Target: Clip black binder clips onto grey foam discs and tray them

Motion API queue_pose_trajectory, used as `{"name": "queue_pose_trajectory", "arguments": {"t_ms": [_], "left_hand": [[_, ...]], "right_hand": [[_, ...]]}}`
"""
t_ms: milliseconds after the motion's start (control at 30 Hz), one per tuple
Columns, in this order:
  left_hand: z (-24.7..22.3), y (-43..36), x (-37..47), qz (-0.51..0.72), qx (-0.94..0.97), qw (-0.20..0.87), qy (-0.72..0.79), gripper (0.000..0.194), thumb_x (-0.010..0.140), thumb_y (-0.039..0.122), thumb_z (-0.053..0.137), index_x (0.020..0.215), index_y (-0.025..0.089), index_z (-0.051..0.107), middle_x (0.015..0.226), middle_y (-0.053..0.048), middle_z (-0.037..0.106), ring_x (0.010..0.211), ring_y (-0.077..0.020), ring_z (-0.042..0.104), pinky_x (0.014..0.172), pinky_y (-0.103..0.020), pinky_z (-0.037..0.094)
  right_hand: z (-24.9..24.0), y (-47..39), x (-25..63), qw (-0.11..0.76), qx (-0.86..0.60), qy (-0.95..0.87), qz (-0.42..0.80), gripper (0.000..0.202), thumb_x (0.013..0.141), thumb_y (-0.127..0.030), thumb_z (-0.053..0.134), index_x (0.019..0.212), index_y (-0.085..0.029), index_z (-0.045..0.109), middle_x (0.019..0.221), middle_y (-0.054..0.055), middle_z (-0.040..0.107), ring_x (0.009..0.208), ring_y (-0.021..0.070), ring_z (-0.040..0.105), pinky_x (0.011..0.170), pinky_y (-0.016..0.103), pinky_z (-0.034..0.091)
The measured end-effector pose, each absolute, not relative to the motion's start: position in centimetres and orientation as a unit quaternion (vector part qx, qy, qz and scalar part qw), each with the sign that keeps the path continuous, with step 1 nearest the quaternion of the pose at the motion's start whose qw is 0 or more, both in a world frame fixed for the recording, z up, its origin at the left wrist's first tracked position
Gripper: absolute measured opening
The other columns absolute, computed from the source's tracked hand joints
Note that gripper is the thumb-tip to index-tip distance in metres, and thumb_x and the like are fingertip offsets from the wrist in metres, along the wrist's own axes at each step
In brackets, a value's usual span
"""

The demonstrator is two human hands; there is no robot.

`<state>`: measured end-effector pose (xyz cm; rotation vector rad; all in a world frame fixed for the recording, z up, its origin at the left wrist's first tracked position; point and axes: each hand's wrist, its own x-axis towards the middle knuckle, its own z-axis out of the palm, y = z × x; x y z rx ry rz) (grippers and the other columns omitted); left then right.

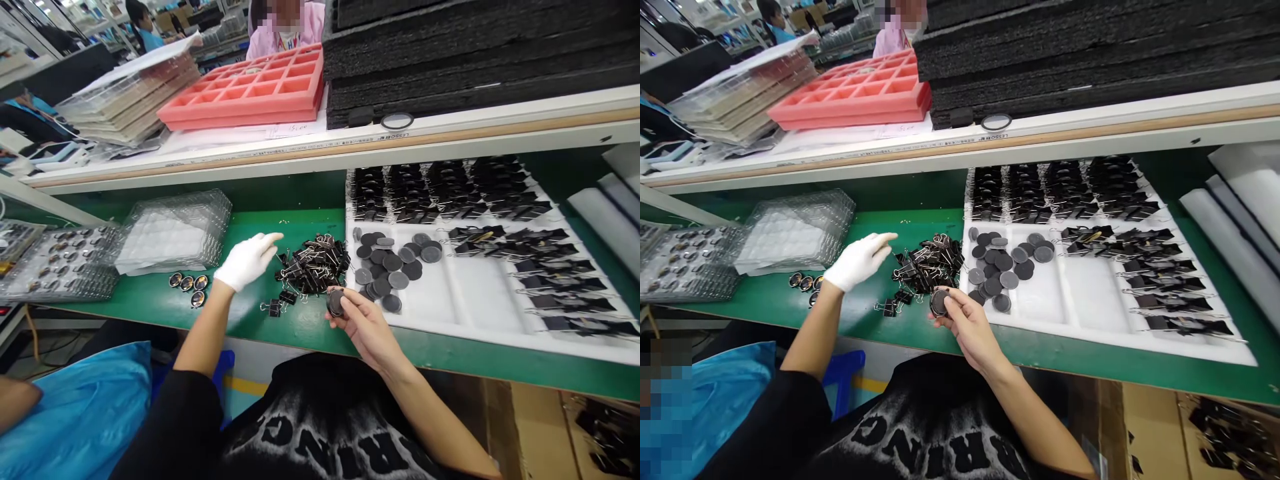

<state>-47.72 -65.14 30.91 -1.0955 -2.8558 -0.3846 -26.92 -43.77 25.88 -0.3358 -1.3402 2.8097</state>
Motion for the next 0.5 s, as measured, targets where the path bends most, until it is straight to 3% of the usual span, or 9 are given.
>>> {"name": "queue_pose_trajectory", "arguments": {"t_ms": [67, 133, 267, 333, 433, 500], "left_hand": [[29.7, -66.3, -50.9, -0.046, -0.391, -0.058, -0.917, 0.041, 0.101, 0.041, 0.057, 0.139, 0.029, 0.067, 0.123, -0.007, 0.072, 0.099, -0.0228, 0.072, 0.088, -0.033, 0.054], [28.4, -67.1, -52.6, -0.024, -0.423, -0.096, -0.901, 0.033, 0.101, 0.043, 0.058, 0.123, 0.026, 0.075, 0.116, -0.006, 0.073, 0.097, -0.0224, 0.071, 0.086, -0.032, 0.053], [28.2, -67.3, -51.1, -0.115, -0.404, 0.019, -0.907, 0.032, 0.104, 0.041, 0.053, 0.092, 0.021, 0.075, 0.097, -0.006, 0.075, 0.087, -0.0196, 0.068, 0.081, -0.03, 0.049], [29.4, -66.6, -48.1, -0.186, -0.391, 0.089, -0.897, 0.031, 0.102, 0.039, 0.056, 0.083, 0.02, 0.07, 0.085, -0.004, 0.071, 0.076, -0.0163, 0.064, 0.075, -0.029, 0.047], [31.5, -64.6, -42.3, -0.25, -0.418, 0.117, -0.866, 0.033, 0.101, 0.035, 0.061, 0.071, 0.02, 0.062, 0.068, 0.001, 0.062, 0.063, -0.012, 0.056, 0.066, -0.027, 0.042], [32.4, -63.4, -39.1, -0.268, -0.435, 0.091, -0.855, 0.033, 0.101, 0.031, 0.059, 0.071, 0.02, 0.061, 0.067, 0.002, 0.061, 0.06, -0.0107, 0.054, 0.063, -0.027, 0.039]], "right_hand": [[25.7, -43.9, -26.9, -0.001, -0.119, -0.41, 0.904, 0.035, 0.085, -0.047, 0.085, 0.112, -0.025, 0.081, 0.094, 0.002, 0.074, 0.08, 0.0146, 0.072, 0.065, 0.023, 0.058], [25.5, -43.8, -26.9, 0.003, -0.12, -0.418, 0.901, 0.033, 0.084, -0.046, 0.086, 0.109, -0.025, 0.081, 0.094, 0.003, 0.076, 0.081, 0.0151, 0.073, 0.067, 0.023, 0.059], [25.8, -43.3, -26.8, 0.019, -0.082, -0.484, 0.871, 0.026, 0.085, -0.044, 0.086, 0.102, -0.025, 0.081, 0.089, 0.004, 0.079, 0.077, 0.0149, 0.073, 0.072, 0.027, 0.061], [26.3, -43.2, -27.0, 0.039, -0.051, -0.526, 0.848, 0.021, 0.086, -0.041, 0.085, 0.101, -0.026, 0.082, 0.1, 0.006, 0.081, 0.09, 0.0178, 0.076, 0.084, 0.031, 0.063], [27.1, -43.5, -27.6, 0.068, -0.015, -0.554, 0.829, 0.017, 0.088, -0.039, 0.083, 0.101, -0.029, 0.082, 0.136, 0.008, 0.074, 0.127, 0.0235, 0.069, 0.108, 0.039, 0.056], [27.4, -43.8, -28.1, 0.068, -0.009, -0.554, 0.83, 0.017, 0.087, -0.04, 0.084, 0.1, -0.029, 0.083, 0.143, 0.007, 0.07, 0.129, 0.0243, 0.069, 0.111, 0.04, 0.055]]}}
